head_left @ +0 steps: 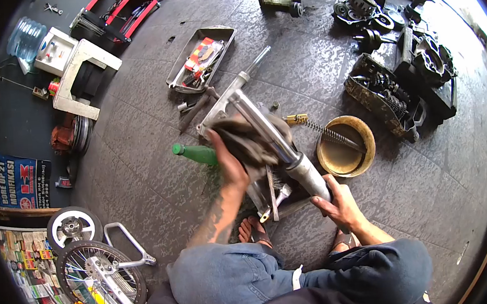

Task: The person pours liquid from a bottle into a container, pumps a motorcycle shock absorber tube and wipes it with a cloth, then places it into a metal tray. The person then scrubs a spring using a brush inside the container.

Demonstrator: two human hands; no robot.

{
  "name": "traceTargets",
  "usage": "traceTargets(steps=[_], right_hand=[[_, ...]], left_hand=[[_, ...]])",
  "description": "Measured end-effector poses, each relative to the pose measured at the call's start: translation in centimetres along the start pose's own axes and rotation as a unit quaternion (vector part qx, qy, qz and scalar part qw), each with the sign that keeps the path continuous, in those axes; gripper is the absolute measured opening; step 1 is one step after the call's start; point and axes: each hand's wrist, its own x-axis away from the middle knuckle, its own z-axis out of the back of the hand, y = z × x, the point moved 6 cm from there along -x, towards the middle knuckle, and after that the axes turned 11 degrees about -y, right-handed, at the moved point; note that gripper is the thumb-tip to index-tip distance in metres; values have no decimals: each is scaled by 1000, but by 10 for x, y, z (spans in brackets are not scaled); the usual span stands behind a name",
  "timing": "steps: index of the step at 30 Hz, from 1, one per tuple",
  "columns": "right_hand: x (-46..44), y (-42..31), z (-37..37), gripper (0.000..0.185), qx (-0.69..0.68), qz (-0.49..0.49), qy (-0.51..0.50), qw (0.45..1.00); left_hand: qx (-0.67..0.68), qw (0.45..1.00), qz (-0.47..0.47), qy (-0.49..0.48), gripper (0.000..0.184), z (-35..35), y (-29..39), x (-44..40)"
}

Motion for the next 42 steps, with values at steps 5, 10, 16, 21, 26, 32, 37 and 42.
traceTargets(steps=[5, 10, 16, 21, 26, 32, 37, 42], right_hand=[[-26, -27, -10, 44, -4, -43, -103, 994], [-24, 3, -39, 59, -180, -7, -179, 967], [-18, 7, -33, 52, -89, 13, -164, 982], [-22, -25, -19, 54, 153, 69, 47, 985], [-9, 10, -49, 61, -105, -46, -292, 950], [-10, -22, -16, 66, -49, 62, 31, 996], [-22, -13, -21, 48, 95, 79, 19, 992], [-7, 9, -55, 50, -148, 56, -348, 924]], left_hand=[[192, 923, 53, -330, 31, -51, -15, 26], [201, 909, 97, -351, 26, -54, 6, 29], [218, 913, 115, -325, 22, -61, 17, 36], [68, 985, 52, -150, 26, -60, 40, 21], [202, 915, 112, -329, 15, -76, 53, 49], [143, 953, 39, -265, 16, -75, 67, 35], [13, 971, 38, -234, 24, -86, 71, 40], [195, 902, 117, -367, 19, -97, 75, 49]])
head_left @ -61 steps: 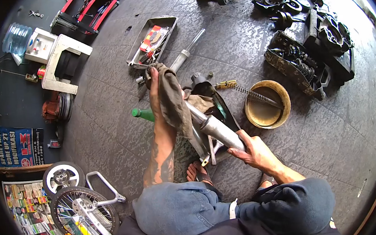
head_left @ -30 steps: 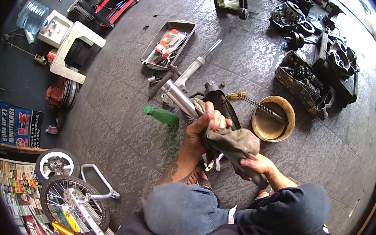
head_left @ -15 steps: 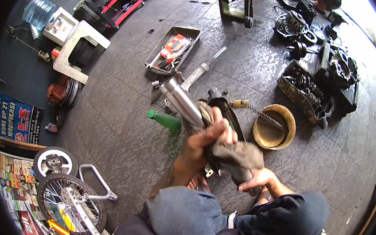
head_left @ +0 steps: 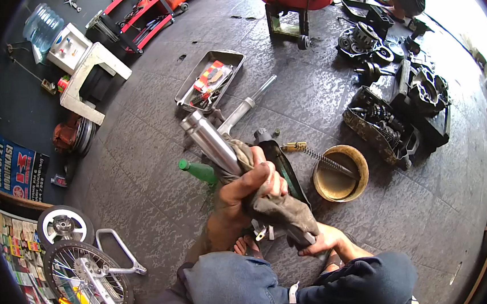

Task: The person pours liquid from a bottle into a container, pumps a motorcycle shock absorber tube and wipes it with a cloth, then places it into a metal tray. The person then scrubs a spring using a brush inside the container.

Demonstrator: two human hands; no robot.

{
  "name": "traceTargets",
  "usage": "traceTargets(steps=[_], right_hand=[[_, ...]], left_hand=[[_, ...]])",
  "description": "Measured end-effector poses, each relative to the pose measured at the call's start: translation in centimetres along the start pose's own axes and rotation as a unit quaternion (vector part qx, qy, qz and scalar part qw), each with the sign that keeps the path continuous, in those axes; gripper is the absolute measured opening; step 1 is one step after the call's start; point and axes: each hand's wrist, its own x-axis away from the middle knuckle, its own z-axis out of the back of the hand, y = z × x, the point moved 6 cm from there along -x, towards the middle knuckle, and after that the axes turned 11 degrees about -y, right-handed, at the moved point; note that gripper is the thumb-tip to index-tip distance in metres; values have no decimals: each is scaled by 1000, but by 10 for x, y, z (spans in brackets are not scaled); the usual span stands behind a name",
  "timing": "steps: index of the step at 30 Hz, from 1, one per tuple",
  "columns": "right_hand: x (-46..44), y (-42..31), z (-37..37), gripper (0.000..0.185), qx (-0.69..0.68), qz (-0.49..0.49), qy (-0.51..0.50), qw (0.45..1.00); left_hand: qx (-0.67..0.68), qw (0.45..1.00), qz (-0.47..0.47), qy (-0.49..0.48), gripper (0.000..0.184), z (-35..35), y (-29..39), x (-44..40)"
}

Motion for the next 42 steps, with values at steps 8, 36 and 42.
traceTargets(steps=[8, 36, 42], right_hand=[[13, -37, 26, 38, 261, -48, 386, 883], [37, -12, 20, 48, 157, -26, 300, 941], [45, -51, 29, 40, 204, 29, 343, 916]], left_hand=[[-92, 980, -77, 158, 16, 23, 19, -11], [-307, 882, -245, 261, 36, 24, 162, -66], [-263, 891, -229, 291, 74, 35, 105, -20]])
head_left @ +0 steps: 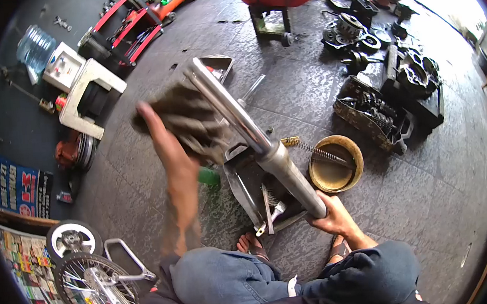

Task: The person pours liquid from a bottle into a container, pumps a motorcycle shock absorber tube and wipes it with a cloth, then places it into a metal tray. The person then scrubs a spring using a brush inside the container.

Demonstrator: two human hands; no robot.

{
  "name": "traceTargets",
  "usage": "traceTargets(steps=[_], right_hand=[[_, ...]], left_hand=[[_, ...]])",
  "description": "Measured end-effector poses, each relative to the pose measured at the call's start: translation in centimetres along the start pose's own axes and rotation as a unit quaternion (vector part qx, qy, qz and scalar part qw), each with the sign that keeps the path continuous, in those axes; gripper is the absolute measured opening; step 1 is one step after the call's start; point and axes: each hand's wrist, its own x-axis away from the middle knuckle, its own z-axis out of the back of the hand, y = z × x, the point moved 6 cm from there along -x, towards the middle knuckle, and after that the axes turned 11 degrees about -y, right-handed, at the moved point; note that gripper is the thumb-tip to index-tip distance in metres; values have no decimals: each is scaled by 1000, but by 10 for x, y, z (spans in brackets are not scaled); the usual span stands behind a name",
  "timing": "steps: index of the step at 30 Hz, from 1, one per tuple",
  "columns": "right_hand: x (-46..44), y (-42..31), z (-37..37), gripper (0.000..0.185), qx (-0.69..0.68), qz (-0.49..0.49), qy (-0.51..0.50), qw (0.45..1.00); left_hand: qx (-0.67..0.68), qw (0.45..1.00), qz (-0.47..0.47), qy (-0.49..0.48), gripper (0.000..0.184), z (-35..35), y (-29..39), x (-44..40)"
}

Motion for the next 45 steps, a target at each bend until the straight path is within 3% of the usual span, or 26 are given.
traceTargets(steps=[1, 3, 5, 6, 8, 10, 12, 14, 15, 17, 19, 22, 23, 24, 25, 27, 30, 32, 33, 34, 35, 37, 41, 42, 43, 45], right_hand=[[-6, -11, 5, 41, 2, 30, 21, 999], [-16, -22, 13, 43, 0, 47, 45, 998], [-23, -32, 17, 45, 20, 60, 52, 997], [-27, -33, 18, 46, 29, 31, 52, 998], [-30, -37, 17, 46, 47, -18, 62, 997], [-30, -39, 9, 47, 39, 7, 57, 998], [-35, -42, 5, 54, 21, 76, 39, 996], [-37, -37, -1, 63, -147, 60, -64, 985], [-28, -19, -14, 70, -293, -54, -185, 936], [-18, 9, -40, 72, -358, -42, -290, 887], [-15, 34, -56, 78, -241, -34, -325, 914], [-22, 3, -30, 92, -141, 128, -153, 970], [-23, -8, -19, 92, -118, 74, -64, 988], [-18, -30, -6, 81, -55, 108, 68, 990], [-13, -32, -7, 77, 143, 137, 142, 970], [-33, -12, -3, 71, 102, 112, 163, 975], [-34, -25, -13, 43, -41, 71, 48, 995], [-27, -5, -25, 34, -176, -28, -92, 980], [-25, -3, -32, 25, -247, 31, -212, 945], [-19, 7, -44, 24, -266, -16, -314, 911], [-10, 10, -55, 23, -281, -65, -409, 866], [-8, 7, -52, 25, -316, -47, -407, 856], [-22, -14, -29, 42, -251, -21, -246, 936], [-33, -13, -16, 47, -132, 72, -105, 983], [-35, -17, -3, 52, -8, 162, 43, 986], [-42, -19, 16, 52, 79, 165, 115, 976]], left_hand=[[-29, 998, 27, -39, 81, -5, -14, 27], [-213, 975, -68, -2, 83, 36, -50, 62], [0, 967, -90, -237, 80, 23, -83, 73], [385, 806, 18, -449, 77, -14, -79, 84], [385, 728, 23, -567, 71, -41, -64, 88], [198, 919, 147, -307, 63, -68, -81, 90], [292, 851, 282, -333, 67, -86, -92, 102], [286, 830, 232, -419, 62, -86, -98, 102], [294, 800, 197, -484, 58, -91, -94, 103], [400, 753, 191, -487, 49, -115, -71, 122], [357, 790, 167, -470, 47, -120, -59, 117], [203, 880, 123, -412, 41, -111, -51, 99], [148, 902, 113, -390, 40, -107, -50, 95], [-2, 953, 139, -269, 32, -99, -50, 79], [129, 963, 147, -184, 26, -107, -43, 89], [38, 993, 47, -103, 26, -88, -51, 73], [107, 929, 212, -283, 28, -100, -59, 75], [185, 867, 188, -423, 28, -106, -68, 72], [229, 807, 168, -518, 29, -111, -69, 73], [283, 753, 156, -573, 29, -113, -68, 79], [309, 734, 155, -585, 28, -115, -64, 86], [318, 737, 165, -574, 28, -118, -57, 96], [147, 876, 147, -435, 29, -111, -46, 90], [77, 913, 138, -376, 30, -107, -45, 84], [27, 938, 137, -317, 30, -106, -43, 78], [42, 974, 101, -200, 29, -109, -38, 77]])
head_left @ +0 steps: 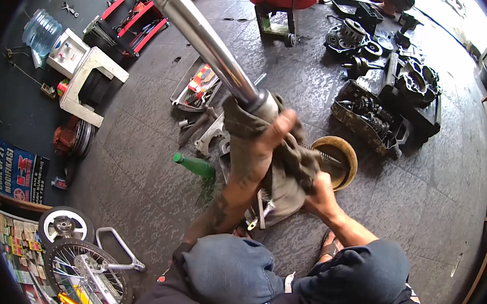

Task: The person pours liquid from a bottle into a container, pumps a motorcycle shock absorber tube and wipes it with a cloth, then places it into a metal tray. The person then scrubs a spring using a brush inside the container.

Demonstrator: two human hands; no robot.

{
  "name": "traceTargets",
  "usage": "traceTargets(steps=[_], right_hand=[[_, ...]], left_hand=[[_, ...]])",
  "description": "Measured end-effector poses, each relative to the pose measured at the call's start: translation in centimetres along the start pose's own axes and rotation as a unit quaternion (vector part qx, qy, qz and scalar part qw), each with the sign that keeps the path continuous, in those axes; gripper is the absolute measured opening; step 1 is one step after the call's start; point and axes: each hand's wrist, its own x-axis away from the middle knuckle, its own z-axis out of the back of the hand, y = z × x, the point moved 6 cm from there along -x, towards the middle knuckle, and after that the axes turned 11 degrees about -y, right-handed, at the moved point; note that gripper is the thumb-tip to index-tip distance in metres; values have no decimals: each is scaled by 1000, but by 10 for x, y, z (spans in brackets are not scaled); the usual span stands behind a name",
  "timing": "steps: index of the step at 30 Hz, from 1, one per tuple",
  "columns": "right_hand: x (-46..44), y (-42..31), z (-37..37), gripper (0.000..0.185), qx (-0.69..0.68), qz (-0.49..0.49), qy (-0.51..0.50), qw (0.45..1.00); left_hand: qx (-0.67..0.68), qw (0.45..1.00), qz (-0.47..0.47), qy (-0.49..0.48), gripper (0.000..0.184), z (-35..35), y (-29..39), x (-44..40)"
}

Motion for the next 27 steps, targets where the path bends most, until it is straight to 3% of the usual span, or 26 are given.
traceTargets(steps=[2, 4, 5, 6, 8, 9, 10, 12, 13, 14, 16, 17, 18, 20, 21, 22, 23, 24, 25, 26, 27], right_hand=[[0, 6, 9, 42, 100, -120, 66, 986], [0, 4, 8, 42, 132, -131, 61, 981], [2, 6, 6, 43, 132, -152, 34, 979], [2, 3, 10, 43, 132, -151, 29, 979], [2, 6, 3, 42, 10, -199, -80, 977], [1, 6, -3, 40, -35, -161, -104, 981], [3, 6, -11, 36, -96, -140, -141, 975], [15, 12, -24, 34, -223, -224, -262, 912], [18, 8, -30, 32, -264, -203, -321, 886], [26, 4, -35, 34, -267, -210, -363, 868], [35, 3, -52, 37, -367, -173, -368, 837], [39, 7, -53, 42, -349, -233, -415, 807], [42, 4, -54, 42, -350, -235, -415, 806], [31, 2, -37, 47, -227, -188, -253, 922], [35, 12, -38, 56, -175, -177, -177, 952], [29, 3, -32, 61, -229, -172, -129, 949], [23, -13, -16, 44, -272, -122, 5, 955], [18, -20, -6, 38, -84, -43, 13, 995], [15, -28, 4, 31, 113, 23, 60, 992], [28, 5, -5, 33, -192, -78, 40, 977], [47, 36, -16, 37, -474, -175, 112, 856]], left_hand=[[-122, 985, -80, 90, 26, 17, 10, -5], [-136, 983, -87, 92, 21, 35, 10, -19], [-61, 994, 1, 87, 20, 38, 3, -23], [-6, 998, 31, 46, 18, 52, -12, -31], [152, 977, 147, -24, 22, 63, -30, -31], [211, 962, 105, -141, 32, 51, -26, -32], [251, 952, 75, -160, 38, 50, -35, -29], [299, 892, -9, -340, 40, 39, -42, -27], [425, 773, -23, -471, 44, 18, -46, -15], [464, 720, -24, -515, 48, 12, -51, -1], [458, 669, -27, -585, 52, -2, -45, 18], [459, 669, -26, -584, 52, -6, -39, 26], [405, 746, 3, -528, 52, -7, -41, 30], [281, 869, 60, -403, 53, -7, -44, 29], [230, 887, 41, -398, 43, -9, -41, 22], [198, 917, 35, -345, 28, -19, -32, 20], [46, 959, 38, -277, 23, -20, -32, 20], [-81, 972, 3, -222, 21, -19, -34, 21], [-209, 965, -16, -157, 20, -18, -37, 23], [-168, 976, 61, -122, 20, -16, -58, 29], [-273, 954, -18, -122, 21, -19, -72, 37]])
